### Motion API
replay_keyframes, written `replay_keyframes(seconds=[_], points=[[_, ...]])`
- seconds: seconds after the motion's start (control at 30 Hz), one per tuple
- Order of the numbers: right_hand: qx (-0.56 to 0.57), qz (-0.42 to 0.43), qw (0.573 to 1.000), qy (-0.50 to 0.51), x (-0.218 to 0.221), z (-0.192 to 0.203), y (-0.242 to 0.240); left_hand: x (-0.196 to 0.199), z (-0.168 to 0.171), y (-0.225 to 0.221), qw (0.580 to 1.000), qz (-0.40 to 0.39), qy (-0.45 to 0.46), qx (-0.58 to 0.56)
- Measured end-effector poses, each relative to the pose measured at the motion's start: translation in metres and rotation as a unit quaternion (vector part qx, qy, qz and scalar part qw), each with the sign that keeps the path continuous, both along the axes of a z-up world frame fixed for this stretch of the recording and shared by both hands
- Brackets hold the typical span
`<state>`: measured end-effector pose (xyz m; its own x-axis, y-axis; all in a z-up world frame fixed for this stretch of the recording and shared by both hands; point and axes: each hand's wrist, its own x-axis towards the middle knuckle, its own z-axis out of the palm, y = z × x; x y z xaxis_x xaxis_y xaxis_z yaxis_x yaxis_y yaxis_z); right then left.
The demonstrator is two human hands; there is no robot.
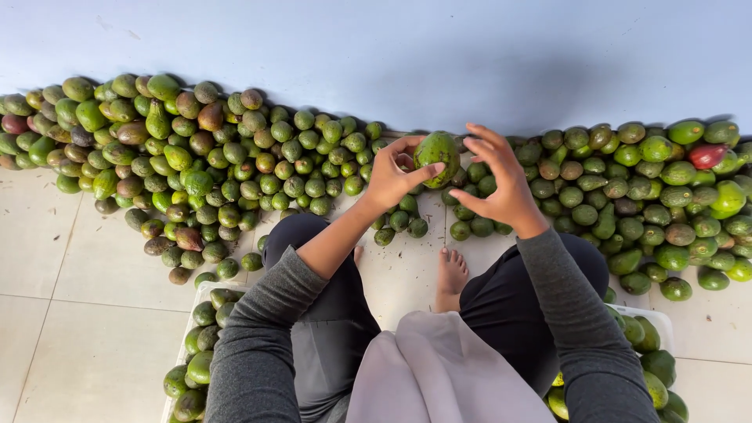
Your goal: The person sits on the floor surrounded by piles of avocados and repeatedly picks them up one by one to inspect them before placing them into a white crate. The person handles the avocados by hand, turning them over to check their condition.
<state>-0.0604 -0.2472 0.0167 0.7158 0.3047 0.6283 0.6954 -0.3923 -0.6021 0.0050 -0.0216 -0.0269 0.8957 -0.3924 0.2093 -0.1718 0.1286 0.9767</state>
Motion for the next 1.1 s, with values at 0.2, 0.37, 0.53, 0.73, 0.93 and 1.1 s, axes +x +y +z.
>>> replay_keyframes(seconds=[0.2, 0.37, 0.53, 0.73, 0.93, 1.1], points=[[-0.092, -0.033, 0.991, -0.091, -0.003, -0.009, 0.016, -0.006, -0.003, -0.009, 0.996, -0.037, 0.065, -0.057], [-0.044, -0.059, 0.995, -0.070, -0.004, -0.006, 0.007, -0.011, 0.011, 0.000, 0.991, -0.107, -0.075, 0.039], [0.077, -0.048, 0.996, 0.002, 0.005, -0.034, -0.007, -0.021, 0.049, 0.013, 0.964, -0.108, -0.217, 0.113], [0.171, 0.011, 0.980, 0.102, 0.012, -0.075, -0.012, -0.027, 0.055, 0.010, 0.919, -0.098, -0.351, 0.152], [0.070, -0.008, 0.996, 0.048, 0.003, -0.035, -0.002, -0.025, 0.044, 0.011, 0.961, -0.087, -0.250, 0.078], [-0.102, -0.085, 0.976, -0.171, 0.003, -0.003, 0.005, -0.017, 0.024, 0.011, 0.986, -0.051, -0.157, 0.024]])
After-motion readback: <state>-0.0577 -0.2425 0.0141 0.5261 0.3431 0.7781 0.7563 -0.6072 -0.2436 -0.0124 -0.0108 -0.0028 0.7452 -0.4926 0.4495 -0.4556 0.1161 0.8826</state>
